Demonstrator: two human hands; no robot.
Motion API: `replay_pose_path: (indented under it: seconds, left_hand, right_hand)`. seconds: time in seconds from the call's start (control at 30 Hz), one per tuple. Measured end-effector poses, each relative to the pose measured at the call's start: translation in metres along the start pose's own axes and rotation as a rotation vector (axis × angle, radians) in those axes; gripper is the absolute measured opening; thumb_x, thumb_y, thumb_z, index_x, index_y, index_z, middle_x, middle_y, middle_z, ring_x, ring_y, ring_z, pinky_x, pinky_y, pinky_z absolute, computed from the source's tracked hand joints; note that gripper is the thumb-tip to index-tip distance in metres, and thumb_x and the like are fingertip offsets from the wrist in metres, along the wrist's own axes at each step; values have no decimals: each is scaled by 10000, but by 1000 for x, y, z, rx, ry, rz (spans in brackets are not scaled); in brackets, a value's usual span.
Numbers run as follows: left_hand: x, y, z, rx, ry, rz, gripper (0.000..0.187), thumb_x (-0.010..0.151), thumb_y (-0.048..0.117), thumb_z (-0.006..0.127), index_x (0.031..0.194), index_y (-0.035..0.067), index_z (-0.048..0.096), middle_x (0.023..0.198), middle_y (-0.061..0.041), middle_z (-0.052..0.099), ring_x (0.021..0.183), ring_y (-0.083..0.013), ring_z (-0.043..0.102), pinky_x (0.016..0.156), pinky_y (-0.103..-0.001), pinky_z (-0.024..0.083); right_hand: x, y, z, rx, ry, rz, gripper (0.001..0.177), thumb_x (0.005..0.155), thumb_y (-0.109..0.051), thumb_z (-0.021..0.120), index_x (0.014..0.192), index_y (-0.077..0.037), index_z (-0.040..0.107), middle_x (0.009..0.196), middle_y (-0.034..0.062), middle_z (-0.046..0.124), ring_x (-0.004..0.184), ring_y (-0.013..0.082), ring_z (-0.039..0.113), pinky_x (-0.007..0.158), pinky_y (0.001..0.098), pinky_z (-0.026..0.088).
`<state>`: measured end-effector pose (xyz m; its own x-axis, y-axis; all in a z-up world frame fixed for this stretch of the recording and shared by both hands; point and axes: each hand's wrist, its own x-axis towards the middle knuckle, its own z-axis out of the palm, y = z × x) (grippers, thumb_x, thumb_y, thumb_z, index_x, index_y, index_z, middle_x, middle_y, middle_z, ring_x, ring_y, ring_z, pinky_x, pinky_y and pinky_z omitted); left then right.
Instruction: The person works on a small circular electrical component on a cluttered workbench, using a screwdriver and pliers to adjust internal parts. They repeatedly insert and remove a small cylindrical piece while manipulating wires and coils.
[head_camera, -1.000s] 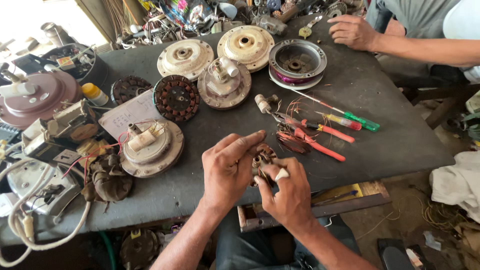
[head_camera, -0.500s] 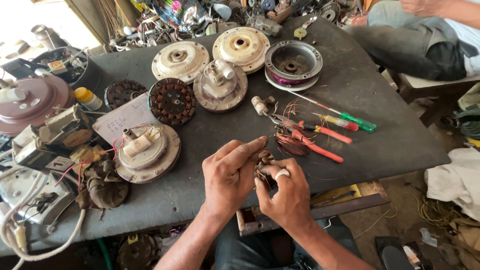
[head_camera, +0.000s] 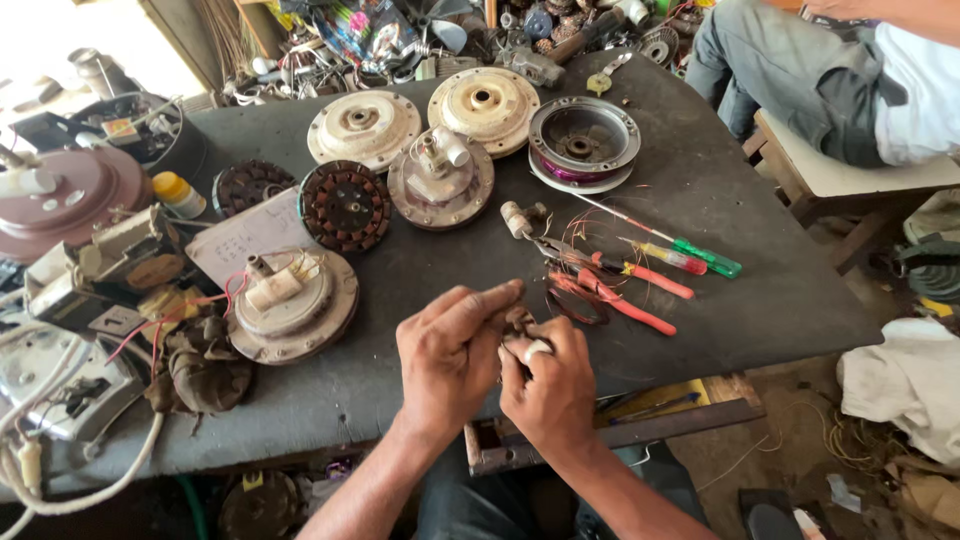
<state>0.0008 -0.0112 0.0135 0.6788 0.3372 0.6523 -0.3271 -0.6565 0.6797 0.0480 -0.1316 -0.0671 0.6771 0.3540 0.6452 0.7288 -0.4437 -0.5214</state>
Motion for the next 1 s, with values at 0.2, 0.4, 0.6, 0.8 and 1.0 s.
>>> replay_pose_path:
  seconds: [0.2, 0.4, 0.6, 0.8, 1.0]
  left_hand:
    - [9, 1, -5, 6, 26, 32, 231, 887, -36, 694, 1098, 28, 763, 822, -87, 730, 701, -158, 744, 645, -285, 575]
    - [7, -4, -16, -46, -12, -82, 220, 910, -42, 689, 1112, 13, 756, 859, -76, 749, 753, -150, 759, 690, -269, 584]
    - [-21, -19, -23, 60, 57, 37, 540, 800, 62, 816, 1307, 16, 638, 1195, -178, 624, 1033, -247, 685, 852, -312, 595]
    - [-75, -10, 11, 319, 94, -228, 759, 602, 331, 944, 1157, -8, 552, 1219, -224, 515, 1115, -415, 545, 938, -486, 442]
    - [-97, -25, 41, 374, 176, -273, 571, 690, 305, 923, 1111, 44, 640, 1295, -222, 533, 1197, -440, 510, 984, -495, 449]
  right_hand:
    - [-1, 3, -8, 162, -70, -7, 402, 778, -138, 778, 1138, -8, 657, 1119, 156, 634, 1044, 357, 634, 905, 438, 523]
    - [1, -1, -33, 208, -194, -91, 632, 717, -136, 789, 1294, 14, 578, 1187, 221, 605, 1103, 398, 609, 954, 439, 495]
    - [47, 9, -53, 499, -452, -26, 632, 914, -132, 702, 1495, -14, 484, 1372, 161, 658, 1264, 250, 653, 1004, 371, 520]
    - [86, 24, -28, 859, -873, 262, 538, 961, -169, 643, 1470, -58, 510, 1210, 62, 683, 1032, 132, 678, 862, 313, 604]
    - [117, 12, -8, 585, -903, 185, 428, 964, -157, 671, 1374, -46, 618, 1011, 16, 683, 915, 78, 656, 793, 248, 559]
